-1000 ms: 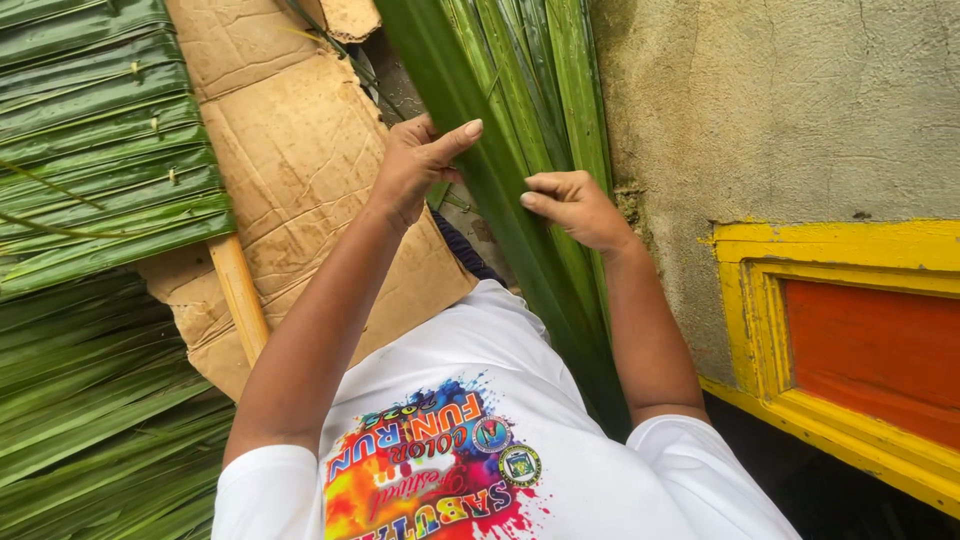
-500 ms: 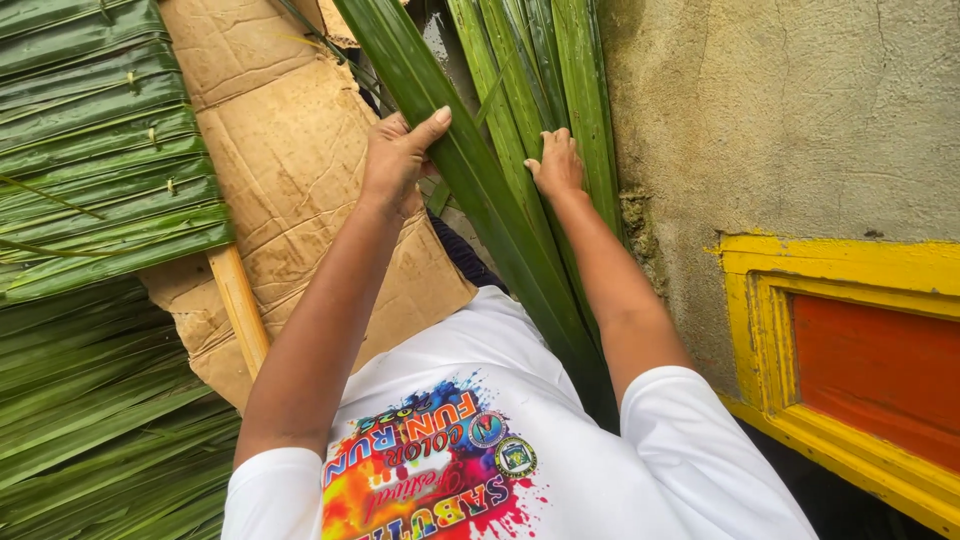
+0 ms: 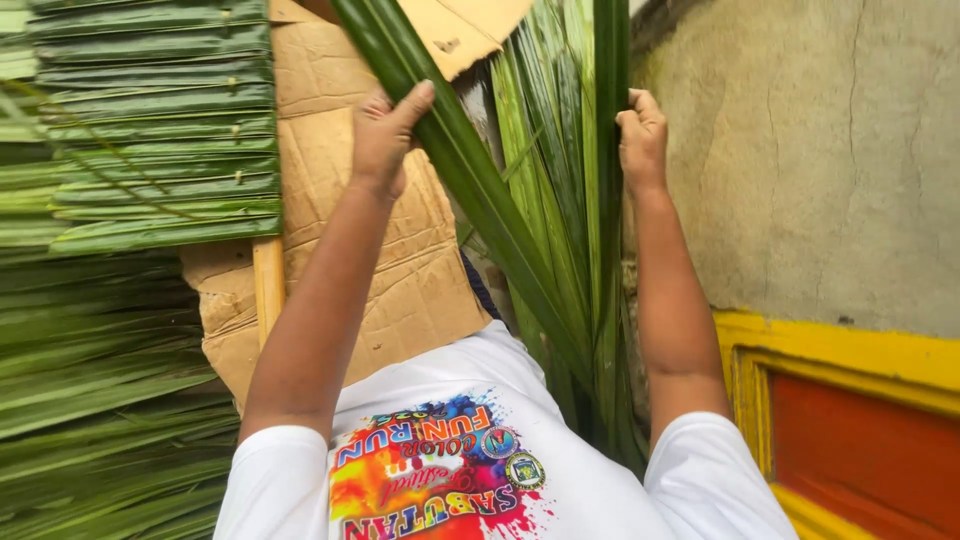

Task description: Weaving palm leaves over a wooden stick to create a thatched panel for roofing or walls.

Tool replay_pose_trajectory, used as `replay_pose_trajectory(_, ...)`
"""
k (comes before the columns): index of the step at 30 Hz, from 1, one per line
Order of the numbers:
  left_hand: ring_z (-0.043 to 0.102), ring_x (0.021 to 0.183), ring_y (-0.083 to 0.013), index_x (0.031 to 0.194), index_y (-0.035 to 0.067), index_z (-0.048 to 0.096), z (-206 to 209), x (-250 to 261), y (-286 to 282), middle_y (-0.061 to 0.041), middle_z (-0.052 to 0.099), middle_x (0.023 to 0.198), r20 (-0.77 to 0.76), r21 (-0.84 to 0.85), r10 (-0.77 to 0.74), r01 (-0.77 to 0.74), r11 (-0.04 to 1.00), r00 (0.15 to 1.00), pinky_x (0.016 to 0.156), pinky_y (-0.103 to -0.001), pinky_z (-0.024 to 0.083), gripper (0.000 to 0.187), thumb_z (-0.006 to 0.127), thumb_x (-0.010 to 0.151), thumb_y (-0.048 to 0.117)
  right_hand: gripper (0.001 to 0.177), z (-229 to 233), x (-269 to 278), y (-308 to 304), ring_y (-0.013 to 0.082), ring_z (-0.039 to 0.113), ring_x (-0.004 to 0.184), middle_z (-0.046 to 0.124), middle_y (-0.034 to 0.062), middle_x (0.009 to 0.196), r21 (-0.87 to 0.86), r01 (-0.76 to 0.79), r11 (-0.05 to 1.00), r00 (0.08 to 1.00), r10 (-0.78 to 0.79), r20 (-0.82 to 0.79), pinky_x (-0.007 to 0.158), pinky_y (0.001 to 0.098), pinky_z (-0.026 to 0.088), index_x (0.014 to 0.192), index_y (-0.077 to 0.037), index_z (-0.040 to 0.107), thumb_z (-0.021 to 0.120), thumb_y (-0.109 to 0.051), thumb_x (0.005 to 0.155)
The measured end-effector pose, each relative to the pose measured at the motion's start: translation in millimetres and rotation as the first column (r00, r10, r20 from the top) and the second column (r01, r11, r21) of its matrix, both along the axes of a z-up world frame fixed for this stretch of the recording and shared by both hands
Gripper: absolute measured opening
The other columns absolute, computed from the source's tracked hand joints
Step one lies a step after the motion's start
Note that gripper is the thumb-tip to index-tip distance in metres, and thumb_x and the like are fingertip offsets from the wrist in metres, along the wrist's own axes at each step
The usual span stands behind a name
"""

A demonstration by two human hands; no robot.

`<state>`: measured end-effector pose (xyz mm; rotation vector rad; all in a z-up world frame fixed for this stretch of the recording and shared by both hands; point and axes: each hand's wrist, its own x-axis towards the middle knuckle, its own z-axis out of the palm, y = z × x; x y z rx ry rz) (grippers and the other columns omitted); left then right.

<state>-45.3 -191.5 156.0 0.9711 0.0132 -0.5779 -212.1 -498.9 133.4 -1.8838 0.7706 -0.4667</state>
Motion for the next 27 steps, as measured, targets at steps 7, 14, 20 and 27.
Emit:
replay_pose_trajectory(7, 0.077, 0.071, -0.0193, 0.092, 0.004, 0.076, -12, -6, -1, -0.010, 0.076, 0.078, 0.074, -0.076, 0.115, -0.109, 0.991, 0.991, 0.061, -0.034, 0.065, 0.021, 0.090, 0.081, 0.016, 0.008, 92, 33, 148, 0.0007, 0.051, 0.069, 0.054, -0.0061, 0.076, 0.009, -0.342, 0.940, 0.905, 0.326, 0.273, 0.060, 0.0152, 0.047, 0.107, -0.011, 0.063, 0.058, -0.016, 0.110)
replay_pose_trajectory(14, 0.076, 0.070, -0.0191, 0.089, 0.001, 0.075, 18, -25, 33, -0.012, 0.076, 0.076, 0.093, -0.128, 0.161, -0.149, 0.981, 0.983, 0.059, -0.032, 0.064, 0.018, 0.088, 0.083, 0.013, 0.022, 64, 45, 193, 0.0066, 0.053, 0.060, 0.062, 0.0058, 0.070, 0.047, -0.474, 0.879, 0.853, 0.444, 0.274, 0.057, 0.0227, 0.050, 0.104, -0.006, 0.066, 0.054, -0.023, 0.112)
replay_pose_trajectory(20, 0.074, 0.071, -0.0173, 0.088, 0.000, 0.077, 14, -26, 41, -0.012, 0.075, 0.076, 0.122, -0.135, 0.172, -0.156, 0.979, 0.977, 0.061, -0.032, 0.063, 0.017, 0.089, 0.081, 0.010, 0.024, 79, 54, 223, 0.0064, 0.055, 0.060, 0.062, 0.0046, 0.068, 0.029, -0.459, 0.888, 0.859, 0.435, 0.269, 0.056, 0.0218, 0.050, 0.098, -0.007, 0.067, 0.058, -0.025, 0.110)
replay_pose_trajectory(27, 0.072, 0.070, -0.0142, 0.085, 0.000, 0.077, 33, -30, 54, -0.011, 0.075, 0.073, 0.122, -0.124, 0.190, -0.175, 0.977, 0.974, 0.062, -0.028, 0.062, 0.016, 0.090, 0.079, 0.007, 0.021, 87, 60, 237, 0.0083, 0.050, 0.066, 0.058, 0.0068, 0.069, -0.120, -0.437, 0.891, 0.851, 0.453, 0.266, 0.061, 0.0253, 0.045, 0.097, -0.006, 0.065, 0.058, -0.020, 0.111)
